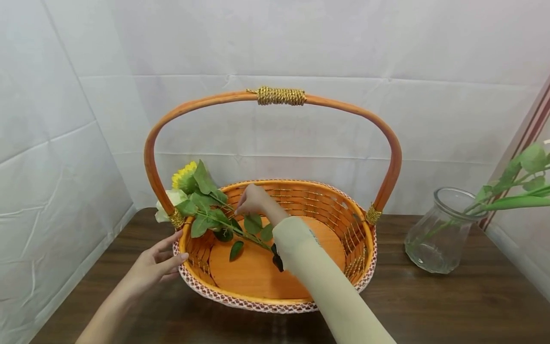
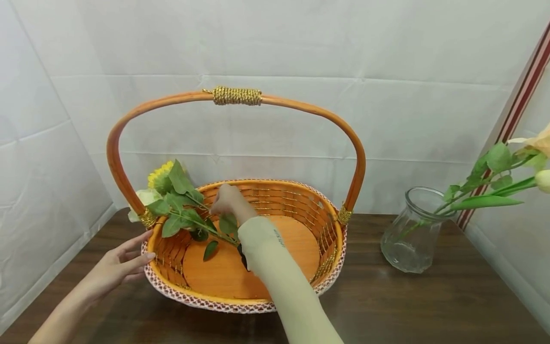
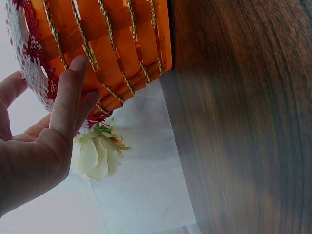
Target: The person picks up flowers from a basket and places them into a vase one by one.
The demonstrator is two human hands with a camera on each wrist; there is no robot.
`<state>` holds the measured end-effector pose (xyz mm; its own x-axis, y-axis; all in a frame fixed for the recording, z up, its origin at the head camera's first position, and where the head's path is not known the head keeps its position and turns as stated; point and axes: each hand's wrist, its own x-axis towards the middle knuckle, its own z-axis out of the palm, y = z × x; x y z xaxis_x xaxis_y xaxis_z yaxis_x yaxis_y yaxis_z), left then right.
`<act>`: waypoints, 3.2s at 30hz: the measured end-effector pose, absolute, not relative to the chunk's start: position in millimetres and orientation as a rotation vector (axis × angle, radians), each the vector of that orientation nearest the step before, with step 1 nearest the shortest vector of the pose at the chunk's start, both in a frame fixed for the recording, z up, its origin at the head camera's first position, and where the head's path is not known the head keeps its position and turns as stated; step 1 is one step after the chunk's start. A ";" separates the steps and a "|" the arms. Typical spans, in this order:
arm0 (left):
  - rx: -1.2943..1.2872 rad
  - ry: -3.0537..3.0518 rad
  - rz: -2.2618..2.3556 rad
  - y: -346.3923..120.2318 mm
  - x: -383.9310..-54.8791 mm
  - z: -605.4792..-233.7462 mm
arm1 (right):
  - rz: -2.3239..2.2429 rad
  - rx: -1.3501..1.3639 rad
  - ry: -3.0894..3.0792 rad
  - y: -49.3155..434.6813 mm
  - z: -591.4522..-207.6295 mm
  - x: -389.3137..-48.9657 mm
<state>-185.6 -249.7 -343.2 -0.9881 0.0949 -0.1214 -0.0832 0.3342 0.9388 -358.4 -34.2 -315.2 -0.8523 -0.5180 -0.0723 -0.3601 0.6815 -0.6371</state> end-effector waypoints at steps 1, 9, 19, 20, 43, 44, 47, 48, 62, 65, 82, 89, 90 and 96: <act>0.007 2.434 1.730 -249.2 -185.5 -343.4 | -0.914 -0.703 2.646 -34.9 -316.2 -358.1; 0.007 2.441 1.723 -248.3 -185.2 -342.9 | -0.869 -0.668 2.664 -41.8 -318.7 -357.1; 0.023 2.436 1.731 -246.5 -186.2 -341.4 | -0.824 -0.726 2.706 -41.2 -315.3 -355.8; 0.028 2.435 1.729 -246.6 -186.1 -341.4 | -0.833 -0.736 2.707 -40.2 -313.6 -355.9; -0.004 2.435 1.723 -249.3 -185.5 -341.4 | -0.758 -0.987 2.721 -26.4 -260.8 -346.2; -0.002 2.433 1.724 -249.3 -185.6 -341.2 | -0.750 -1.007 2.723 -24.8 -258.4 -345.1; -0.006 2.432 1.731 -248.6 -185.6 -340.5 | -0.751 -1.050 2.720 -19.3 -253.0 -342.5; -0.007 2.432 1.732 -248.5 -185.7 -340.5 | -0.750 -1.063 2.720 -17.2 -251.6 -341.4; -0.013 2.449 1.715 -247.5 -186.5 -341.9 | -0.632 -1.185 2.751 8.2 -236.7 -322.7; -0.022 2.448 1.719 -247.6 -186.5 -341.9 | -0.629 -1.167 2.741 15.4 -234.2 -316.4; -0.026 2.441 1.717 -247.6 -186.1 -341.8 | -0.795 -1.157 2.648 65.3 -225.8 -297.3; -0.042 2.434 1.712 -247.9 -185.4 -341.8 | -0.878 -1.095 2.638 83.9 -221.7 -292.3; -0.045 2.434 1.709 -248.0 -185.3 -341.9 | -0.884 -1.094 2.637 86.4 -221.3 -291.4; -0.053 2.442 1.696 -248.3 -184.9 -341.9 | -0.903 -1.091 2.636 101.8 -219.4 -286.0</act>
<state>-184.9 -248.3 -341.9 -0.9853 0.0663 -0.1573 -0.1243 0.3531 0.9273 -286.0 101.8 -219.4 -0.7247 -0.6834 0.0878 -0.5938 0.5548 -0.5827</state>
